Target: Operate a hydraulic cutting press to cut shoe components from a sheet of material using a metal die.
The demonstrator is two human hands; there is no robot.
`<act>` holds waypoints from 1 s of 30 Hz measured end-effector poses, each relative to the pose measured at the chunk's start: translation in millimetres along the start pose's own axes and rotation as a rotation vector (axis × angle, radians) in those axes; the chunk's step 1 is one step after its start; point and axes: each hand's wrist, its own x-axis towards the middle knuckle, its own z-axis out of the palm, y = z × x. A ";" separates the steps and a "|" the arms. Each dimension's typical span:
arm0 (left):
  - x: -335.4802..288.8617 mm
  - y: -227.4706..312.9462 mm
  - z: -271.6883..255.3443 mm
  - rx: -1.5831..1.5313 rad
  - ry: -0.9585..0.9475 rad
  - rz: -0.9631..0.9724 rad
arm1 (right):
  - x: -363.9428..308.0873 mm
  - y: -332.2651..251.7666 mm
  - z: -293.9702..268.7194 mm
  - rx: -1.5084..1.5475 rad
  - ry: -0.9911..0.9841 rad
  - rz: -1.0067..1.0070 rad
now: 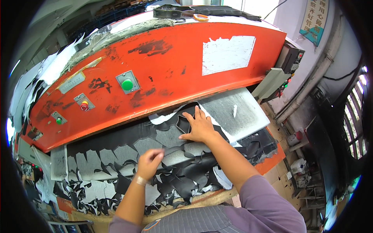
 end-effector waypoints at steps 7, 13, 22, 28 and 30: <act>107.6 -33.1 69.5 -0.111 -0.107 -0.039 | -7.3 33.8 18.6 0.602 0.207 0.035; 77.7 -5.9 129.7 0.044 -0.256 0.159 | -115.4 59.7 14.6 1.297 0.321 0.018; 80.1 -40.1 143.8 -0.372 0.233 -0.210 | -182.4 10.8 11.2 0.244 -0.128 -0.550; 66.7 -24.8 169.5 -0.289 0.294 -0.241 | -131.0 46.6 8.1 0.339 0.278 -0.225; 66.6 -13.8 180.5 -0.470 0.336 -0.260 | -136.4 82.2 36.9 -0.123 0.032 -0.045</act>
